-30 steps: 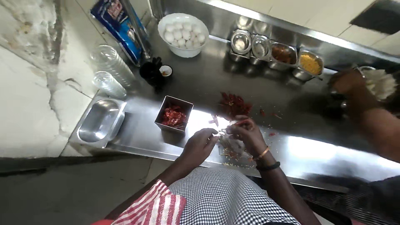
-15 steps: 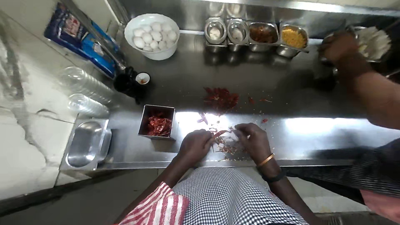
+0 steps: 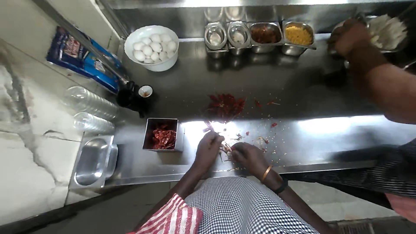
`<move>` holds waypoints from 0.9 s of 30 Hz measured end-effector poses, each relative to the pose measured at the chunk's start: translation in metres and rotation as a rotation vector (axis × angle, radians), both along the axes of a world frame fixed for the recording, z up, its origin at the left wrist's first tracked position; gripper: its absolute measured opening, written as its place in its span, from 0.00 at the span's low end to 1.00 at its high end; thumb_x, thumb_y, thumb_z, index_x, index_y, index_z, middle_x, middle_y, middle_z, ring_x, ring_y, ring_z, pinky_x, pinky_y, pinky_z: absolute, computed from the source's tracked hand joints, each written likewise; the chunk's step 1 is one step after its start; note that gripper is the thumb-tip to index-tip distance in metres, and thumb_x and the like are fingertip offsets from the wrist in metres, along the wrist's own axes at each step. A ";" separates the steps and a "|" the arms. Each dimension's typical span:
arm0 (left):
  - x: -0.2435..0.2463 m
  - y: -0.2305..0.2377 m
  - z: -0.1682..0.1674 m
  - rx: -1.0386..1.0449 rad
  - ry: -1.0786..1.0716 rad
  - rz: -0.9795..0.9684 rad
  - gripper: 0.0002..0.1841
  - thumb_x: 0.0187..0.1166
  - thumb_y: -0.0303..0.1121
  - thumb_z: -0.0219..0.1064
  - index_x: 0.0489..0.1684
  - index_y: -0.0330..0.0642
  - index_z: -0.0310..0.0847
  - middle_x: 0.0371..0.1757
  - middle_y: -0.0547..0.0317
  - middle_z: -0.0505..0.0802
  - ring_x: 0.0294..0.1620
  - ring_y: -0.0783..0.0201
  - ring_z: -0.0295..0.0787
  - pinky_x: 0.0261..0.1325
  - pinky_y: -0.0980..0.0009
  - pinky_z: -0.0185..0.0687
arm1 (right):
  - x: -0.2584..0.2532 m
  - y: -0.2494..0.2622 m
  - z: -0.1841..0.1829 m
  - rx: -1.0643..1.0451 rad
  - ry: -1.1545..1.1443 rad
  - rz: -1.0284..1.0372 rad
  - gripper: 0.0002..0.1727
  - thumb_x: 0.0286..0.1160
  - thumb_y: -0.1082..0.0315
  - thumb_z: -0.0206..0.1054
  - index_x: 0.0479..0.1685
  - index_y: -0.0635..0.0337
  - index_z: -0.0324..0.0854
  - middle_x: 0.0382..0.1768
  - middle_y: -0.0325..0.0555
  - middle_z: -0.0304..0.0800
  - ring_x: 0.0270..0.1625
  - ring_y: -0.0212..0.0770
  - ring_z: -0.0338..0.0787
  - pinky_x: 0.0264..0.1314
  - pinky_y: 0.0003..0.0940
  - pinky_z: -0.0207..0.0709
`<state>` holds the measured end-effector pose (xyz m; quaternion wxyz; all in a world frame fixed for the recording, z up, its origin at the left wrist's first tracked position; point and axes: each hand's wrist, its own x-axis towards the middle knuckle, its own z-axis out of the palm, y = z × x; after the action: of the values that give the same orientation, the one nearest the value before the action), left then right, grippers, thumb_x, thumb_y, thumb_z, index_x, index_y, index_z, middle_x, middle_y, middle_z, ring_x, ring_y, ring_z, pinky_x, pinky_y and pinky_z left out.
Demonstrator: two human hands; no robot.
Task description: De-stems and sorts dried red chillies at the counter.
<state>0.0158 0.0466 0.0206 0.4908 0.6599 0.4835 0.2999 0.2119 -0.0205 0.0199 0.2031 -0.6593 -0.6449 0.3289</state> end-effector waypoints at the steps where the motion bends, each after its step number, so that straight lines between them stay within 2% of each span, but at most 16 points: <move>1: -0.002 0.011 -0.004 0.134 0.101 -0.028 0.10 0.86 0.39 0.65 0.51 0.45 0.88 0.48 0.57 0.90 0.46 0.63 0.86 0.53 0.61 0.84 | 0.002 -0.003 0.000 -0.036 0.091 -0.049 0.12 0.86 0.61 0.64 0.60 0.52 0.86 0.42 0.44 0.93 0.40 0.42 0.93 0.47 0.49 0.88; 3: -0.006 0.031 -0.003 0.309 0.302 -0.059 0.13 0.83 0.36 0.67 0.61 0.47 0.88 0.60 0.50 0.89 0.59 0.50 0.85 0.64 0.49 0.82 | 0.009 -0.003 -0.006 -0.129 0.281 -0.163 0.13 0.88 0.63 0.61 0.64 0.53 0.82 0.42 0.43 0.92 0.38 0.39 0.93 0.44 0.42 0.90; 5: -0.006 0.049 0.004 0.355 0.515 -0.025 0.14 0.82 0.31 0.64 0.62 0.48 0.89 0.68 0.43 0.86 0.69 0.40 0.80 0.71 0.42 0.76 | 0.014 -0.003 -0.003 -0.145 0.414 -0.256 0.10 0.88 0.69 0.58 0.59 0.58 0.80 0.44 0.46 0.92 0.39 0.41 0.94 0.42 0.42 0.92; 7: -0.004 0.065 0.007 0.353 0.679 0.020 0.16 0.79 0.28 0.66 0.63 0.48 0.89 0.71 0.37 0.83 0.73 0.33 0.76 0.72 0.35 0.71 | 0.016 -0.003 0.000 -0.100 0.467 -0.329 0.10 0.85 0.71 0.57 0.55 0.59 0.81 0.40 0.47 0.87 0.31 0.40 0.84 0.32 0.39 0.79; 9: -0.003 0.074 0.003 0.326 0.789 0.038 0.16 0.78 0.28 0.69 0.64 0.45 0.87 0.73 0.34 0.81 0.76 0.30 0.72 0.74 0.33 0.69 | 0.020 -0.002 0.003 -0.048 0.487 -0.367 0.09 0.80 0.70 0.67 0.55 0.58 0.82 0.38 0.46 0.85 0.30 0.39 0.81 0.32 0.36 0.78; 10: -0.003 0.075 0.000 0.323 0.819 0.034 0.16 0.78 0.30 0.70 0.62 0.43 0.88 0.73 0.33 0.81 0.76 0.29 0.72 0.74 0.32 0.68 | 0.021 -0.002 0.004 -0.007 0.479 -0.378 0.11 0.78 0.69 0.71 0.55 0.57 0.84 0.33 0.44 0.83 0.28 0.38 0.80 0.31 0.35 0.77; 11: -0.004 0.075 -0.002 0.330 0.836 0.025 0.14 0.79 0.32 0.70 0.61 0.42 0.88 0.72 0.33 0.81 0.76 0.29 0.72 0.75 0.32 0.67 | 0.023 -0.001 0.004 0.043 0.456 -0.383 0.11 0.76 0.67 0.72 0.54 0.56 0.86 0.26 0.42 0.80 0.23 0.36 0.76 0.26 0.33 0.74; 13: -0.005 0.072 -0.004 0.369 0.844 0.002 0.12 0.80 0.34 0.69 0.57 0.43 0.89 0.70 0.34 0.83 0.75 0.30 0.73 0.74 0.33 0.66 | 0.026 -0.002 0.003 0.111 0.380 -0.342 0.11 0.80 0.63 0.70 0.55 0.55 0.88 0.23 0.40 0.79 0.20 0.35 0.75 0.23 0.33 0.73; 14: -0.005 0.069 -0.005 0.391 0.847 -0.005 0.11 0.81 0.35 0.67 0.55 0.43 0.89 0.68 0.37 0.83 0.75 0.33 0.74 0.74 0.34 0.67 | 0.027 -0.003 0.002 0.158 0.298 -0.310 0.11 0.82 0.61 0.68 0.55 0.53 0.89 0.26 0.39 0.84 0.21 0.34 0.78 0.25 0.34 0.76; 16: -0.004 0.059 -0.006 0.446 0.846 -0.017 0.12 0.85 0.38 0.64 0.51 0.41 0.89 0.65 0.39 0.87 0.73 0.35 0.77 0.74 0.36 0.70 | 0.027 -0.004 0.002 0.263 0.078 -0.209 0.12 0.85 0.60 0.65 0.58 0.47 0.91 0.40 0.39 0.88 0.36 0.35 0.87 0.40 0.38 0.86; 18: -0.001 0.044 0.000 0.501 0.806 -0.074 0.12 0.87 0.38 0.62 0.48 0.40 0.88 0.58 0.43 0.90 0.70 0.38 0.79 0.71 0.38 0.71 | 0.025 0.003 0.009 0.360 -0.124 -0.067 0.13 0.83 0.61 0.66 0.58 0.44 0.92 0.48 0.41 0.89 0.46 0.39 0.91 0.46 0.42 0.88; 20: 0.004 0.025 0.004 0.604 0.723 -0.154 0.10 0.85 0.35 0.63 0.46 0.42 0.89 0.53 0.46 0.92 0.65 0.40 0.83 0.68 0.42 0.73 | 0.021 0.014 0.018 0.357 -0.309 0.103 0.15 0.83 0.55 0.67 0.63 0.40 0.89 0.58 0.39 0.90 0.56 0.43 0.90 0.54 0.44 0.88; 21: 0.007 0.017 0.003 0.661 0.674 -0.189 0.10 0.84 0.35 0.63 0.45 0.43 0.89 0.51 0.48 0.93 0.63 0.42 0.84 0.67 0.43 0.74 | 0.018 0.019 0.022 0.354 -0.357 0.171 0.16 0.82 0.54 0.68 0.65 0.40 0.88 0.60 0.39 0.90 0.57 0.45 0.90 0.54 0.46 0.87; 22: 0.009 0.012 0.003 0.700 0.636 -0.219 0.10 0.84 0.36 0.63 0.45 0.43 0.89 0.49 0.49 0.93 0.62 0.43 0.86 0.67 0.45 0.75 | 0.015 0.022 0.025 0.355 -0.375 0.222 0.17 0.79 0.57 0.71 0.64 0.44 0.89 0.59 0.42 0.91 0.55 0.50 0.90 0.51 0.49 0.86; 24: 0.012 0.006 0.001 0.671 0.587 -0.267 0.11 0.86 0.39 0.62 0.46 0.45 0.89 0.48 0.52 0.93 0.61 0.47 0.87 0.69 0.47 0.75 | 0.013 0.026 0.027 0.360 -0.401 0.275 0.10 0.76 0.61 0.74 0.53 0.46 0.92 0.48 0.42 0.91 0.49 0.50 0.89 0.45 0.48 0.85; 27: 0.006 0.008 0.004 0.401 0.457 -0.333 0.12 0.88 0.39 0.62 0.50 0.45 0.89 0.48 0.55 0.93 0.56 0.55 0.89 0.65 0.51 0.81 | 0.012 0.025 0.032 0.310 -0.413 0.322 0.06 0.75 0.63 0.74 0.47 0.47 0.92 0.43 0.42 0.91 0.47 0.49 0.90 0.43 0.47 0.86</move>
<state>0.0221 0.0542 0.0241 0.2724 0.8631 0.3981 0.1494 0.2241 0.0044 0.0517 0.1111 -0.5626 -0.8113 0.1138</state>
